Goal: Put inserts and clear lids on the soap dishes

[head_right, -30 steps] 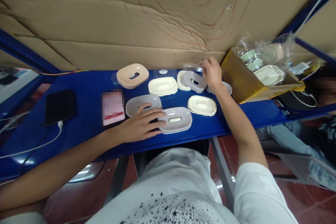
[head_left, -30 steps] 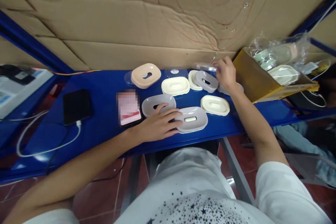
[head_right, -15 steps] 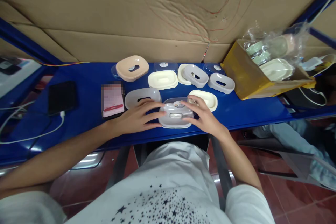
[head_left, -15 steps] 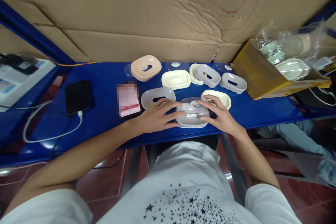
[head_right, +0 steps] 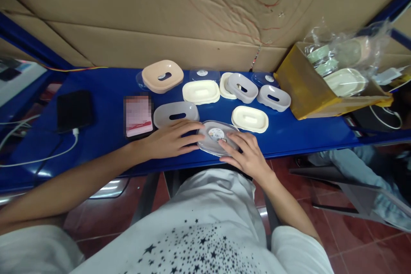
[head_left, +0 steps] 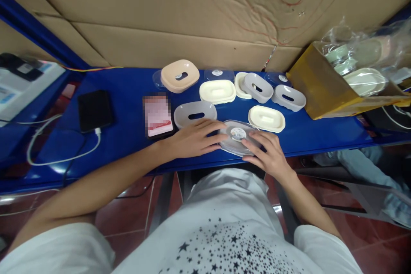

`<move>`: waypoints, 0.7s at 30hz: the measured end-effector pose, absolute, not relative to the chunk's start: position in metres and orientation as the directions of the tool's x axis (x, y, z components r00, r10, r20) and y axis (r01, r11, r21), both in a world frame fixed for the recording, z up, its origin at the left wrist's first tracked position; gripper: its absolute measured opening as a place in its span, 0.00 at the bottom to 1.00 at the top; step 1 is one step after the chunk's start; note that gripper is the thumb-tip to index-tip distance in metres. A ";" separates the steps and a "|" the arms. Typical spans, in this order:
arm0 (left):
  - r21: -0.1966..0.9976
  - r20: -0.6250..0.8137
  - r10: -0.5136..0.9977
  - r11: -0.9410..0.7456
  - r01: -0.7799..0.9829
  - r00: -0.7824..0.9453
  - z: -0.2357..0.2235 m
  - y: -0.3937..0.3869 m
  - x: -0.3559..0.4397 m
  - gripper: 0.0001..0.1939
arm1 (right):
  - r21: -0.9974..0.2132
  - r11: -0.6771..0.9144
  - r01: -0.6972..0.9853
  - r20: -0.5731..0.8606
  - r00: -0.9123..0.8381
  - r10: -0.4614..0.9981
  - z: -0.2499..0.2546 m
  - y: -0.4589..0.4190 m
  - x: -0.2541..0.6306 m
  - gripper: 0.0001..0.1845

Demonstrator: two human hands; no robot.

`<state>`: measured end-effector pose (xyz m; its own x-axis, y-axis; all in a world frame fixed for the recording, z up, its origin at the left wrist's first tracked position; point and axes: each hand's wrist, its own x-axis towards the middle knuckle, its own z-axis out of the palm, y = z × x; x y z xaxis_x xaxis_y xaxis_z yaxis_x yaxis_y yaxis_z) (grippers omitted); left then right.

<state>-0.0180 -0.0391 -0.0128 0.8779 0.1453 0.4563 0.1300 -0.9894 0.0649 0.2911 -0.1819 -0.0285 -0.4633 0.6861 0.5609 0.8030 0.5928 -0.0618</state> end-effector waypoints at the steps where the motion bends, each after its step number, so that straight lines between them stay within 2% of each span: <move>1: 0.063 0.451 0.140 -0.990 0.125 0.881 -0.012 -0.039 -0.018 0.17 | -0.047 0.577 0.815 0.574 -0.450 0.684 -0.031 -0.184 0.291 0.43; 6: 0.081 0.392 0.162 -0.987 0.141 0.906 -0.011 -0.038 -0.017 0.24 | -0.048 0.534 0.844 0.600 -0.403 0.691 -0.042 -0.188 0.289 0.40; 12: 0.107 0.337 0.179 -0.983 0.151 0.924 -0.008 -0.039 -0.017 0.28 | -0.147 0.490 0.859 0.616 -0.308 0.725 -0.057 -0.190 0.292 0.36; 17: 0.082 0.293 0.188 -0.982 0.171 0.938 -0.006 -0.042 -0.016 0.29 | -0.182 0.559 0.809 0.630 -0.340 0.698 -0.053 -0.189 0.289 0.41; 21: 0.055 0.291 0.218 -0.976 0.211 0.932 -0.002 -0.042 -0.017 0.28 | -0.181 0.561 0.808 0.605 -0.358 0.711 -0.034 -0.178 0.293 0.34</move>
